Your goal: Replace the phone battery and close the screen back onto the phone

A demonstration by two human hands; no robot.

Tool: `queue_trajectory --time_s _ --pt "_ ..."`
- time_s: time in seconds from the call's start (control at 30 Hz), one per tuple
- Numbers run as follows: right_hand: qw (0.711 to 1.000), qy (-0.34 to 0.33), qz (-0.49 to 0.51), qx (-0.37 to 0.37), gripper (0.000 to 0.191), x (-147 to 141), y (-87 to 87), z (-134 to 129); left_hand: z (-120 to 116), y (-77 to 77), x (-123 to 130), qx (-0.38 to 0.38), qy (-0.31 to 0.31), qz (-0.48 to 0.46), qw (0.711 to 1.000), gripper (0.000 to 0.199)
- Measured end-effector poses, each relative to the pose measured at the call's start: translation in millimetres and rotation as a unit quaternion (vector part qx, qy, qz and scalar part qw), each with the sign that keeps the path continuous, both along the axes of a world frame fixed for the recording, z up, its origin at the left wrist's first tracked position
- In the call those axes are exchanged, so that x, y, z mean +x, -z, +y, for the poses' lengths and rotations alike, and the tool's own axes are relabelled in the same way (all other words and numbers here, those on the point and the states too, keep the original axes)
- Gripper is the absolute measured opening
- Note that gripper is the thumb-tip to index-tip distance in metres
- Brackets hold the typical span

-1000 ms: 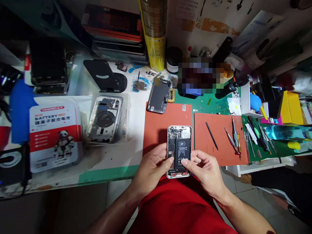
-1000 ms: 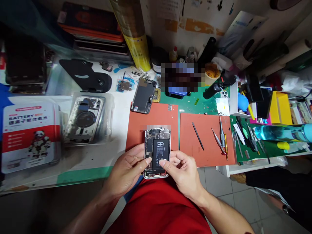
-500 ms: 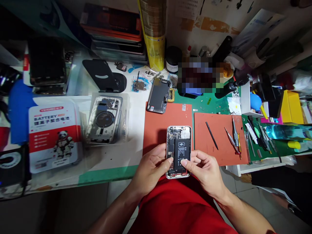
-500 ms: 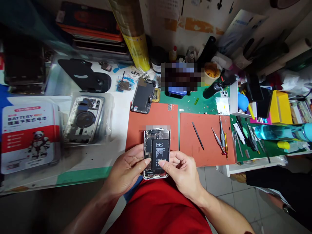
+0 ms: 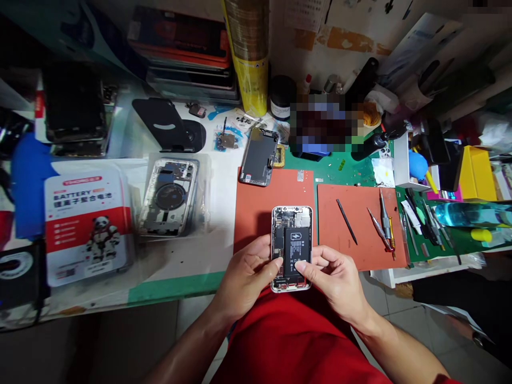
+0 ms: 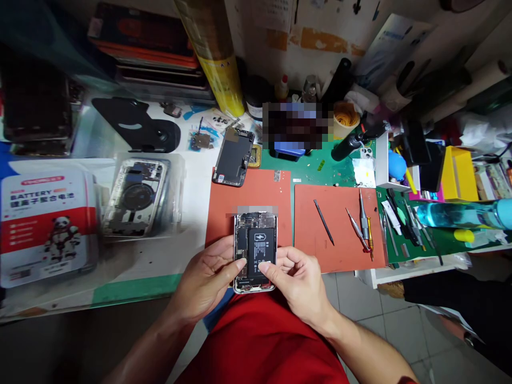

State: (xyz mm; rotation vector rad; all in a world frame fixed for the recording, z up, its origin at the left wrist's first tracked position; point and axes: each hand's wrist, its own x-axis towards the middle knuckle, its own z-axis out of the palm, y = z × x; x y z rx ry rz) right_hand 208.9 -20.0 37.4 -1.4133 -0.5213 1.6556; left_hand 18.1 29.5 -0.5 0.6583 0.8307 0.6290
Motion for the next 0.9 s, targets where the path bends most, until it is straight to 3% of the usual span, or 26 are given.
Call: queue_trajectory --time_s 0.43,0.6,0.9 --pt "1.0 0.006 -0.004 0.006 0.037 0 -1.7 6 2 -3.9 7 -0.01 -0.016 0.011 1.0 0.055" --pt "1.0 0.007 0.001 0.004 0.04 -2 1.6 7 2 -8.2 20 -0.014 -0.057 0.039 0.998 0.046" --pt "1.0 -0.01 -0.003 0.011 0.044 -3 3.7 5 2 -11.0 18 -0.005 -0.051 0.064 0.997 0.045"
